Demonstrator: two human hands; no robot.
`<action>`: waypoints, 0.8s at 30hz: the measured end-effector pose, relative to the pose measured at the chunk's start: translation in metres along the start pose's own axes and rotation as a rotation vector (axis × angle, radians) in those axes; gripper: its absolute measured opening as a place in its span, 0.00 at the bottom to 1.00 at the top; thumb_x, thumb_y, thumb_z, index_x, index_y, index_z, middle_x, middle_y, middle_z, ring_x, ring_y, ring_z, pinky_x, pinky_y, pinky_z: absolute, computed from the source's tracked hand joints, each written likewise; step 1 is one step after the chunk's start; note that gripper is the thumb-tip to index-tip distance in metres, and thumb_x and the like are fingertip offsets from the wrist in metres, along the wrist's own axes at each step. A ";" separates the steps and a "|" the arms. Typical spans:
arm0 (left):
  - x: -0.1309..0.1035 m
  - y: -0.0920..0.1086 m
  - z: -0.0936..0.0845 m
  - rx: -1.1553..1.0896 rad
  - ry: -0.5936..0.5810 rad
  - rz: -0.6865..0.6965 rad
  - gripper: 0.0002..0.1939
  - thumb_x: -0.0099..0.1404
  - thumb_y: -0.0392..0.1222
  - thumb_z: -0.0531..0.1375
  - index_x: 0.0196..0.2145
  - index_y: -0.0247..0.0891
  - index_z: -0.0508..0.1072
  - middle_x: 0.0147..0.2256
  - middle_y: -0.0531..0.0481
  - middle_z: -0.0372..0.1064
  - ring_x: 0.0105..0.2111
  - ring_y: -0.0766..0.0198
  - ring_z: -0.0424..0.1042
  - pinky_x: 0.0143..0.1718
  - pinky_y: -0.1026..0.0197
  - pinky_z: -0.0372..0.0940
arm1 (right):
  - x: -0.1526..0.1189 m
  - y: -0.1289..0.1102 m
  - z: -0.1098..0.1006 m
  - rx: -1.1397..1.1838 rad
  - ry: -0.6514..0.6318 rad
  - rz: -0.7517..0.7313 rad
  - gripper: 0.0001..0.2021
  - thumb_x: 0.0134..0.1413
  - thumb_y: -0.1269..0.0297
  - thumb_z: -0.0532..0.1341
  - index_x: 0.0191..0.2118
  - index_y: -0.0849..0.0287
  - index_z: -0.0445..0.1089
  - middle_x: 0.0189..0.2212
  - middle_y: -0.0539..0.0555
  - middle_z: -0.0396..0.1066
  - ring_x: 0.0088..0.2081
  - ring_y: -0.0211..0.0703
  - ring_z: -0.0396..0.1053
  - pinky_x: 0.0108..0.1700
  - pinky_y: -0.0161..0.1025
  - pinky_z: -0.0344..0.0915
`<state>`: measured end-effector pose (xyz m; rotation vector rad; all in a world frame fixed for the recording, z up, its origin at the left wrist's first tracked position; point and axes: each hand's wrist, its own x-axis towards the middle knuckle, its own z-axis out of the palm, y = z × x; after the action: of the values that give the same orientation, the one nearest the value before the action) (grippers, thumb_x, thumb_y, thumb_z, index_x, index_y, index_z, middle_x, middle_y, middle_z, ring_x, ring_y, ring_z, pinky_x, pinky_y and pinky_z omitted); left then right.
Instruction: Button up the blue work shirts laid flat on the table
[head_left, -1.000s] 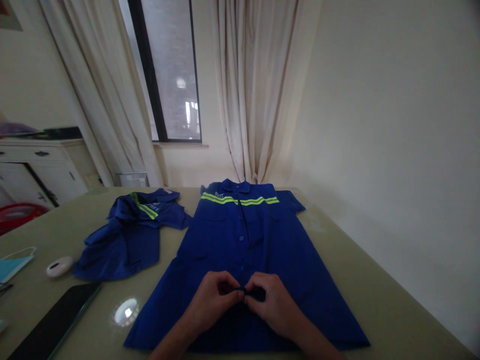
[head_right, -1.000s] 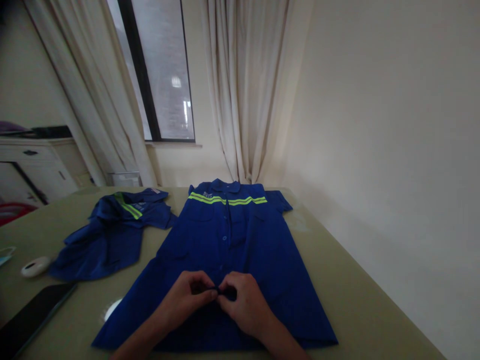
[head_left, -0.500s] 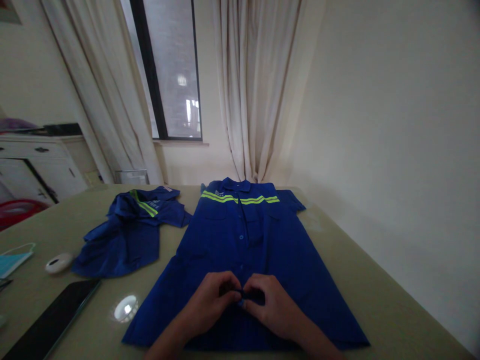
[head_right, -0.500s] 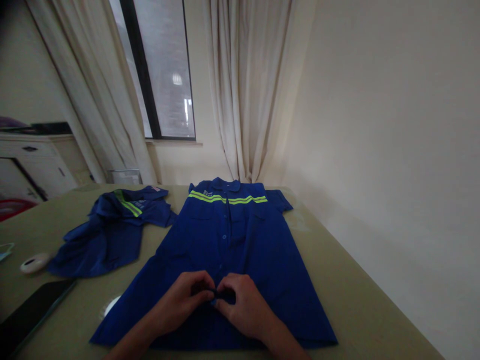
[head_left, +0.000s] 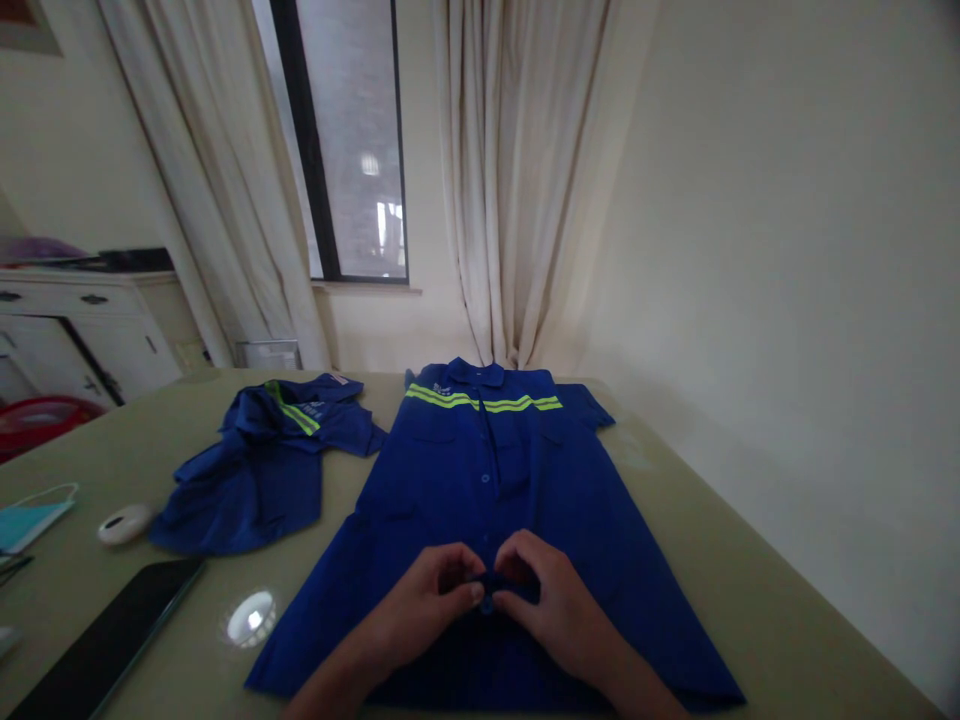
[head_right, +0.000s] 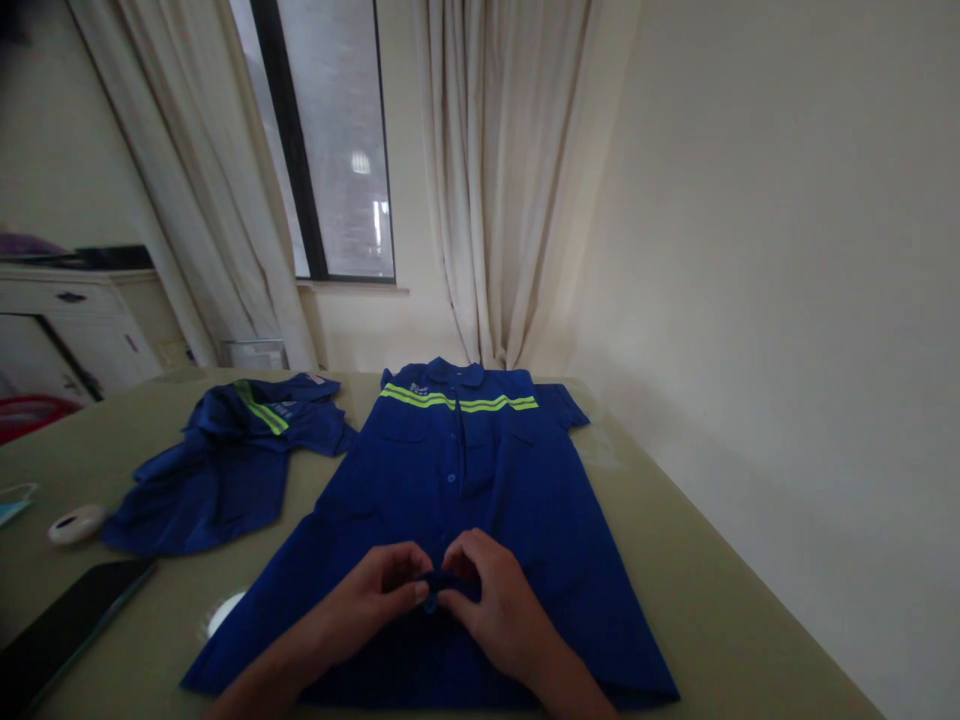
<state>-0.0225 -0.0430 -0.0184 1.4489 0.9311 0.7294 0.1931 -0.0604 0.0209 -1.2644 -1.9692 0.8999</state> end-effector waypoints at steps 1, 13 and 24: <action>0.001 0.000 0.000 -0.054 -0.012 -0.006 0.15 0.62 0.51 0.66 0.38 0.37 0.73 0.34 0.52 0.72 0.36 0.64 0.68 0.39 0.62 0.60 | 0.000 0.000 -0.001 0.006 0.000 0.001 0.09 0.50 0.72 0.67 0.38 0.55 0.71 0.36 0.49 0.72 0.39 0.42 0.69 0.42 0.36 0.62; -0.014 0.028 0.015 0.301 0.023 0.050 0.12 0.55 0.37 0.67 0.37 0.40 0.72 0.32 0.56 0.70 0.32 0.66 0.66 0.32 0.66 0.58 | -0.003 -0.002 -0.008 0.246 -0.147 -0.027 0.19 0.44 0.79 0.59 0.43 0.56 0.74 0.36 0.49 0.76 0.41 0.42 0.73 0.47 0.38 0.66; -0.018 0.030 0.012 0.539 -0.009 0.123 0.05 0.61 0.40 0.65 0.37 0.42 0.75 0.32 0.55 0.72 0.31 0.66 0.69 0.31 0.66 0.58 | -0.002 0.001 -0.018 0.080 -0.125 0.056 0.06 0.54 0.67 0.64 0.37 0.57 0.78 0.28 0.49 0.73 0.30 0.38 0.66 0.33 0.34 0.61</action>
<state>-0.0168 -0.0635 0.0120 1.9928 1.0897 0.5810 0.2082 -0.0583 0.0303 -1.2499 -1.9810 1.0982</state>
